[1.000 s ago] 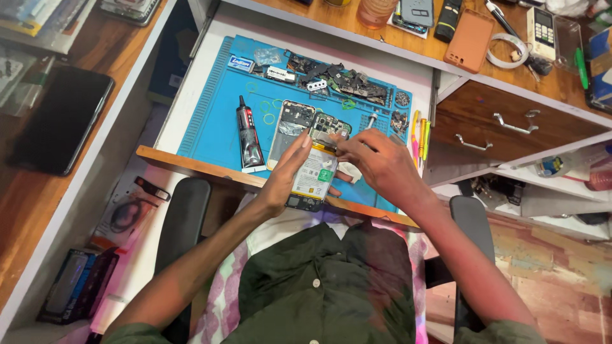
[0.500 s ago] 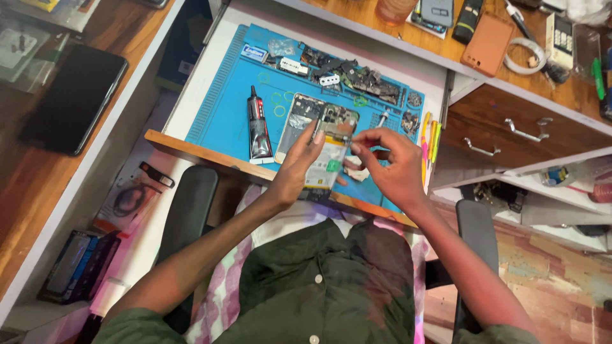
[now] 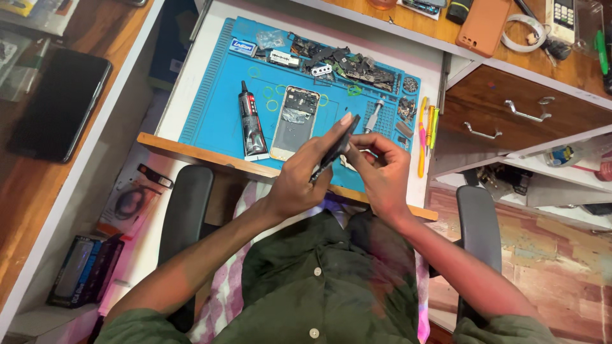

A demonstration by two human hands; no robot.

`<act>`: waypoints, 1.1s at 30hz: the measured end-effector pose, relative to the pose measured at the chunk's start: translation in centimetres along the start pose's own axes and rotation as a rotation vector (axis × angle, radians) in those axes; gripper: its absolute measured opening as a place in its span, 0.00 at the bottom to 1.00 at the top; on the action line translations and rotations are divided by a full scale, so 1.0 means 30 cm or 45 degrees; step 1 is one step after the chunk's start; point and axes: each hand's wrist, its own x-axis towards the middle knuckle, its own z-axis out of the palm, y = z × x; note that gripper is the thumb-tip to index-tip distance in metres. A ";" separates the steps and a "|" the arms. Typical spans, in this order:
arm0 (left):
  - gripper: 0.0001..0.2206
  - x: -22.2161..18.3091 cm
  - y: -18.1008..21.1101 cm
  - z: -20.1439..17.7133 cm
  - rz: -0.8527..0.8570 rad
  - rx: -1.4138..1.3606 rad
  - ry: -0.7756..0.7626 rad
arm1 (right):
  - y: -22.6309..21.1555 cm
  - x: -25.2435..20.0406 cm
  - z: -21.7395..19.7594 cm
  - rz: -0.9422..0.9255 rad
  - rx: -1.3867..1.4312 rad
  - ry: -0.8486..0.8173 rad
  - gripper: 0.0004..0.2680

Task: The person removes the back cover of a smartphone, disconnects internal components, and uses a screwdriver to unscrew parts of the device. They handle the battery and motherboard while working at a cluttered workbench.

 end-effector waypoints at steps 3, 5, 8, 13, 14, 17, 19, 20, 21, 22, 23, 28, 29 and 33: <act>0.36 0.001 -0.010 0.008 0.105 0.084 -0.002 | -0.002 0.000 -0.002 -0.022 -0.037 0.011 0.03; 0.37 0.002 -0.015 0.012 0.138 0.109 -0.013 | -0.005 0.008 -0.005 -0.122 -0.030 -0.023 0.03; 0.37 -0.006 -0.010 0.014 0.074 0.097 -0.047 | -0.013 0.007 -0.004 -0.101 -0.100 -0.013 0.03; 0.40 -0.004 -0.003 0.024 0.154 0.104 -0.045 | -0.012 -0.008 0.011 -0.160 -0.227 0.027 0.04; 0.40 -0.005 -0.002 0.026 0.164 0.093 -0.042 | -0.009 -0.010 0.011 -0.159 -0.215 0.019 0.04; 0.40 -0.008 -0.002 0.031 0.149 0.053 -0.053 | 0.001 -0.011 0.017 -0.125 -0.227 0.045 0.02; 0.39 -0.014 -0.004 0.034 0.100 0.053 -0.050 | 0.005 -0.008 0.018 -0.157 -0.195 0.039 0.02; 0.39 -0.018 -0.005 0.034 0.075 0.055 -0.049 | 0.006 -0.007 0.019 -0.173 -0.178 0.034 0.02; 0.38 -0.019 -0.009 0.036 0.058 0.053 -0.045 | 0.004 -0.005 0.018 -0.177 -0.174 0.022 0.01; 0.37 -0.020 -0.013 0.034 0.041 0.056 -0.041 | 0.001 -0.003 0.020 -0.183 -0.165 0.008 0.01; 0.36 -0.023 -0.015 0.032 0.023 0.059 -0.037 | -0.003 -0.002 0.022 -0.189 -0.156 -0.006 0.01; 0.32 -0.031 -0.021 0.040 -0.283 -0.195 0.042 | -0.042 0.004 0.016 -0.064 -0.012 -0.057 0.02; 0.32 -0.031 -0.022 0.042 -0.365 -0.250 0.063 | -0.051 0.005 0.014 0.009 0.035 -0.057 0.03; 0.31 -0.031 -0.021 0.038 -0.267 -0.109 0.093 | -0.073 0.006 0.013 0.000 -0.098 -0.070 0.05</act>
